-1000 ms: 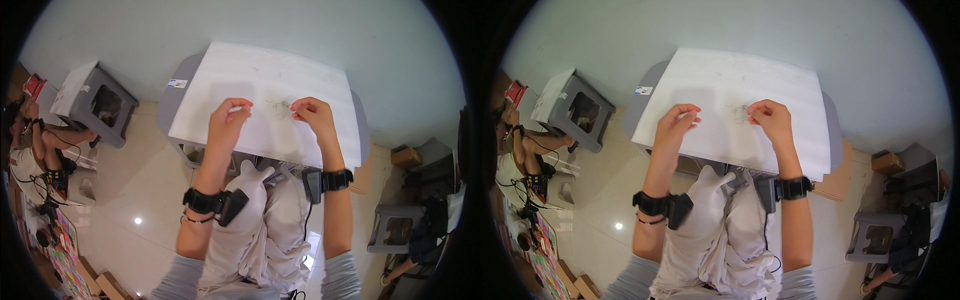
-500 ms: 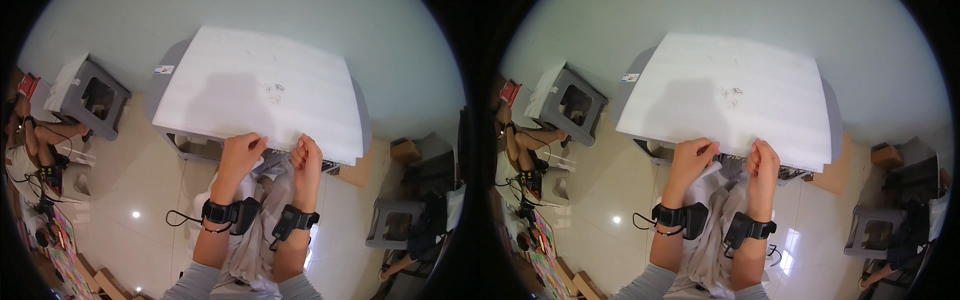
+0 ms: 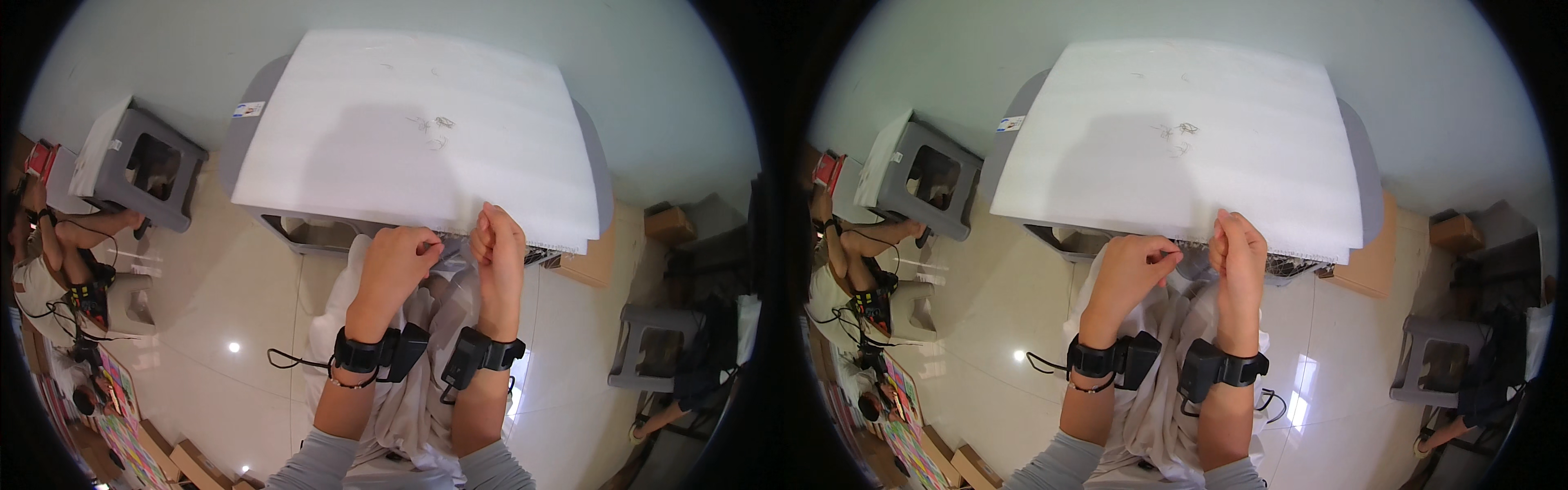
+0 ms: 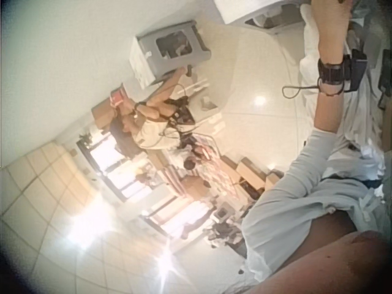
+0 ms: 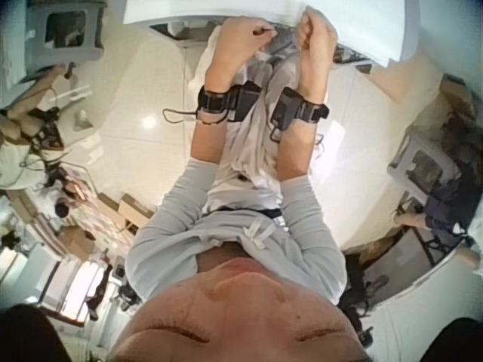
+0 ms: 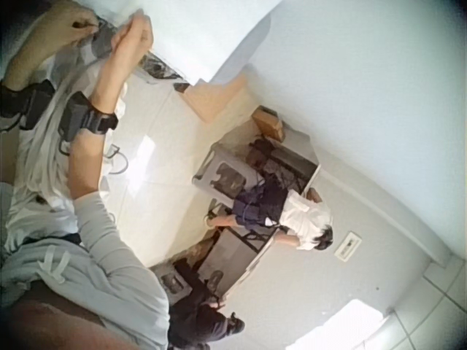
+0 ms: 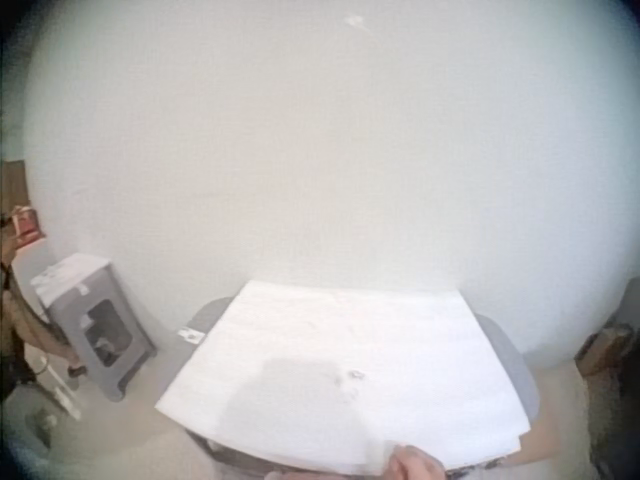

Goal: The person picks up and organizes small metal fishing hooks on a white foam pad by hand.

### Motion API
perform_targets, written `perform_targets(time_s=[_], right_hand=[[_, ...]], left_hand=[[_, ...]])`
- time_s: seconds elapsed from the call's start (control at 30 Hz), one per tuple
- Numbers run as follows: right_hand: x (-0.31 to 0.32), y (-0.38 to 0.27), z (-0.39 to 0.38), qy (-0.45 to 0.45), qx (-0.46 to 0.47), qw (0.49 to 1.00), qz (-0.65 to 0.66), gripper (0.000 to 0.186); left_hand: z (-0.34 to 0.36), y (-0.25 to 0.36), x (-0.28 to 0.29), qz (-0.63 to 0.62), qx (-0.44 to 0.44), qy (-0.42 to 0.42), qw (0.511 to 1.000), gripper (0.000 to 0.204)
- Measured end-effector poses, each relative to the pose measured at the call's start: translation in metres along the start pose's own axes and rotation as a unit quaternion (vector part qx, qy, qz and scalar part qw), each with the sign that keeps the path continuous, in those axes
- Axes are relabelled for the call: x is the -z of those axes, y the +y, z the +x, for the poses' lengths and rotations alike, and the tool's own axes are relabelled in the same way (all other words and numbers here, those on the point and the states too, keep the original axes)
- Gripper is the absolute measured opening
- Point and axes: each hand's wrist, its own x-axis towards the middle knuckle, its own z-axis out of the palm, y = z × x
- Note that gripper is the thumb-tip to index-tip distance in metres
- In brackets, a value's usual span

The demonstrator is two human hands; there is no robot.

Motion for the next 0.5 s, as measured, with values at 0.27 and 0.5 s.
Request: perform_targets(time_s=[0.27,0.5], right_hand=[[0.022,-0.007,-0.017,0.098,0.155,0.983,0.002,0.020],[0.125,-0.023,-0.019,0.394,0.278,0.864,-0.146,0.008]], left_hand=[[0.002,-0.008,0.002,0.034,-0.014,0.030,0.999,0.016],[0.005,-0.002,0.001,0.005,-0.037,0.078,0.996,0.022]])
